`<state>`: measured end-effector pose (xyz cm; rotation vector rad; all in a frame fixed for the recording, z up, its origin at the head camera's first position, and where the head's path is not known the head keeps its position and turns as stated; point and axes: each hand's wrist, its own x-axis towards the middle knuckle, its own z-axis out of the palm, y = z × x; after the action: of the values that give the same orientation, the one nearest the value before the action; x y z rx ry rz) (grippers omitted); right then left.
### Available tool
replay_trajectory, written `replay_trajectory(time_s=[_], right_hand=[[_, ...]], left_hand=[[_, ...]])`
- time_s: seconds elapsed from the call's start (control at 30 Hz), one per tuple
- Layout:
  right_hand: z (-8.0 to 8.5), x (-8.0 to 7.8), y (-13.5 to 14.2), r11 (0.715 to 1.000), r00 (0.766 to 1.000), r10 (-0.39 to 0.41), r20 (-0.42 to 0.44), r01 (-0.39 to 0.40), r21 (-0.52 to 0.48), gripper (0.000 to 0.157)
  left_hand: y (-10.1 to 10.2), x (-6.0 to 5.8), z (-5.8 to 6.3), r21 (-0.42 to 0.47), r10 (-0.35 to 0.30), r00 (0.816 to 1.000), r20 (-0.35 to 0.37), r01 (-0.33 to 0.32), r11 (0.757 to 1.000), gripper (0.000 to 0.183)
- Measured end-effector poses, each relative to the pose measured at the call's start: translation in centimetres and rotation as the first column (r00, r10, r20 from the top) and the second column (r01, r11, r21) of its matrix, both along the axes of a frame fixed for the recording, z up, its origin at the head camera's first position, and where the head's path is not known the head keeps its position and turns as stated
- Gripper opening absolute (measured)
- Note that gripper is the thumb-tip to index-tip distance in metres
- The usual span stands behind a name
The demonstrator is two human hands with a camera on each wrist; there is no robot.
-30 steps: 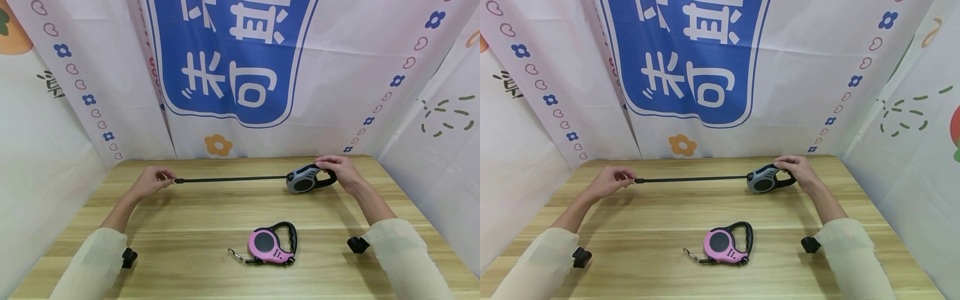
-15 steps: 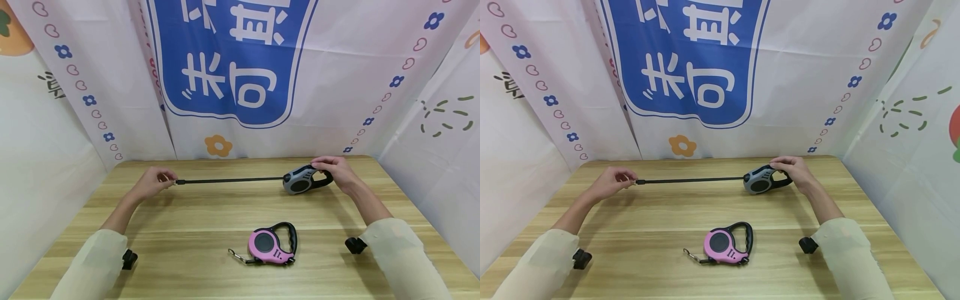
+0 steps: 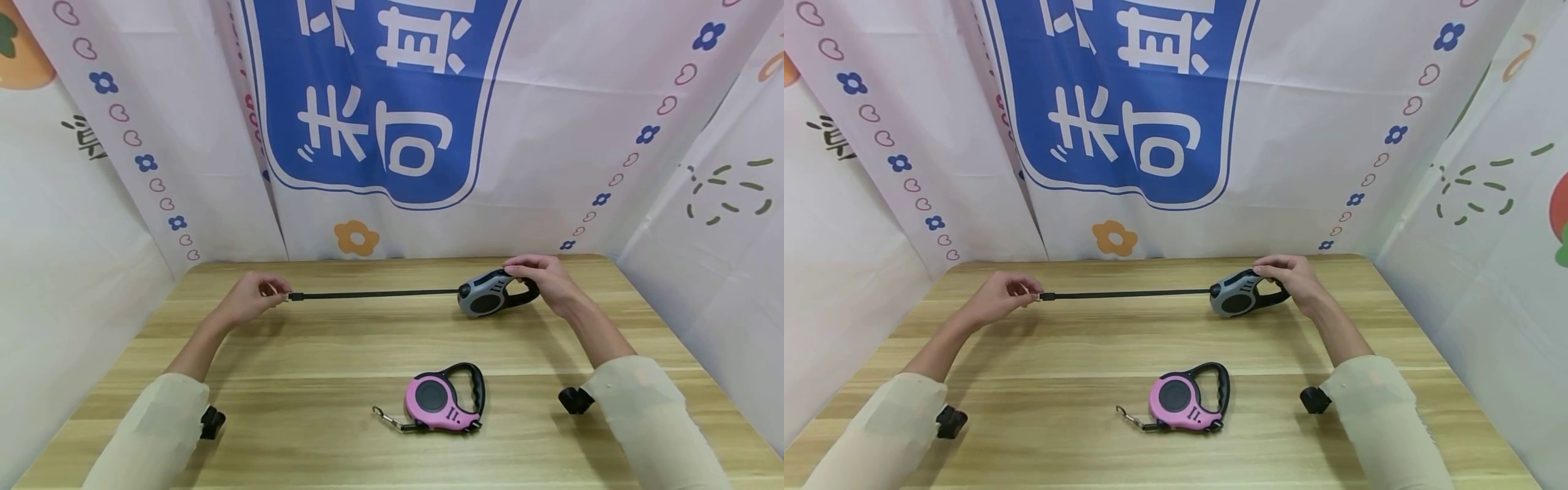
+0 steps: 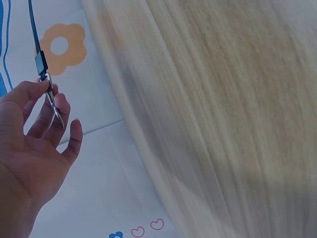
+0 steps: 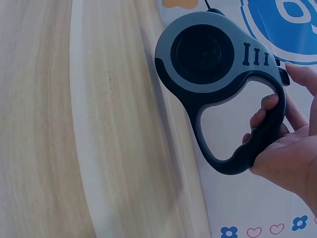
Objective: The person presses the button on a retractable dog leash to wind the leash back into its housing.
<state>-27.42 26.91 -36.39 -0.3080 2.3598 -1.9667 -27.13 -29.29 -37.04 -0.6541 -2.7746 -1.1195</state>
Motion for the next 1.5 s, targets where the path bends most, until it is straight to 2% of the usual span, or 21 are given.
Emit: replay_trajectory(time_s=[0.47,0.7,1.13,1.5], right_hand=[[-0.2,-0.1,-0.8,0.999,1.0,0.024,-0.001,-0.024,-0.038,0.015],[-0.4,-0.1,-0.9,0.998,1.0,0.02,-0.001,-0.02,-0.055,0.02],[-0.2,-0.3,-1.6,0.998,1.0,0.018,-0.009,-0.019,-0.053,0.017],[0.0,-0.4,-2.1,0.998,1.0,0.001,-0.012,-0.001,-0.064,0.021]], left_hand=[[0.8,0.0,0.1,0.002,-0.01,1.0,0.016,0.01,1.0,0.011],[1.2,-0.3,0.1,-0.005,-0.007,1.0,0.025,0.007,1.0,0.011],[1.7,-0.6,-0.4,0.022,-0.054,0.998,0.019,0.053,0.998,0.012],[2.2,-0.6,-0.4,0.033,-0.078,0.997,0.016,0.078,0.996,0.012]])
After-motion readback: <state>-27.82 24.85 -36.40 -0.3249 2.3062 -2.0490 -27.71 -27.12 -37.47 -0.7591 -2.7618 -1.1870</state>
